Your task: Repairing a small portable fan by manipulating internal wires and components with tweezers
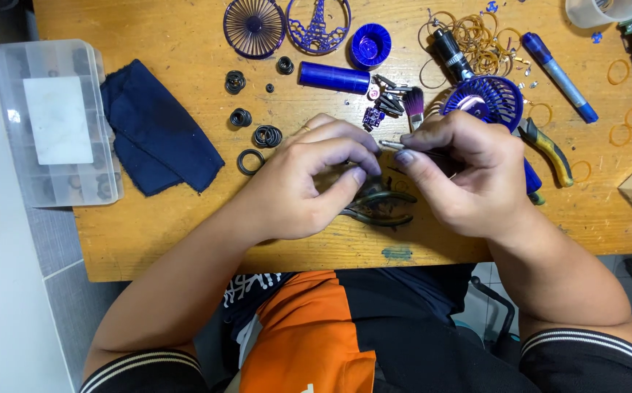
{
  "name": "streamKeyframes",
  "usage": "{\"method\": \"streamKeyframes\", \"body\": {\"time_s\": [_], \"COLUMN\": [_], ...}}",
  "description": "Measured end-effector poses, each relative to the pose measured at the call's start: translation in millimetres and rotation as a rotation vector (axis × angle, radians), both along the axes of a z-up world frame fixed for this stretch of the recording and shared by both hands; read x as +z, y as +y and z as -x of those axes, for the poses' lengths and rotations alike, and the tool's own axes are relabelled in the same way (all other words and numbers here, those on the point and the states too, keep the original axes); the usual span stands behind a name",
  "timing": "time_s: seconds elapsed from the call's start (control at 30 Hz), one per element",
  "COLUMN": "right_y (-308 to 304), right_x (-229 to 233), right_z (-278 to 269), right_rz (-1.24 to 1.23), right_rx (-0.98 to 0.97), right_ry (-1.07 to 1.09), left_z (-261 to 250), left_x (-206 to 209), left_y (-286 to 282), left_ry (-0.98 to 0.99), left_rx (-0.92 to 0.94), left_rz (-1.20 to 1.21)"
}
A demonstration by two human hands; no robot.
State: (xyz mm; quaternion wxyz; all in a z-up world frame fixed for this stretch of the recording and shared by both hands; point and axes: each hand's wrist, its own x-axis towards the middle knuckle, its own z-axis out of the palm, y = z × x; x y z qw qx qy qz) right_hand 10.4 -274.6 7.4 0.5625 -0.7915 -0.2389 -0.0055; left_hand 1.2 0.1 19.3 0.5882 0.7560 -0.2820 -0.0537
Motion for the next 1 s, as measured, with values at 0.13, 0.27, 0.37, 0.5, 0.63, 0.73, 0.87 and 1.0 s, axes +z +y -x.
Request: {"method": "streamKeyframes", "body": {"time_s": [0.13, 0.27, 0.37, 0.5, 0.63, 0.73, 0.87, 1.0], "right_y": [2, 6, 18, 14, -5, -1, 9, 6], "right_x": [-6, 9, 35, 37, -5, -3, 13, 5], "right_z": [-2, -1, 0, -4, 0, -2, -1, 1], "right_rz": [0.14, 0.49, 0.653, 0.297, 0.133, 0.518, 0.603, 0.272], "right_rx": [-0.06, 0.009, 0.115, 0.358, 0.02, 0.006, 0.178, 0.243], "right_ry": [-0.2, -0.403, -0.467, -0.099, -0.171, -0.382, -0.372, -0.207], "left_z": [7, 7, 5, 1, 8, 11, 9, 9], "left_x": [-6, -18, -24, -20, -33, -35, -29, -33], "left_y": [-1, -5, -2, 2, -9, -8, -4, -5], "left_ry": [-0.034, -0.309, -0.506, -0.459, -0.511, -0.631, -0.67, -0.594], "left_rx": [-0.021, 0.009, 0.048, 0.125, 0.131, 0.185, 0.213, 0.188], "left_rz": [-0.022, -0.195, -0.337, -0.364, -0.335, -0.441, -0.481, -0.398]}}
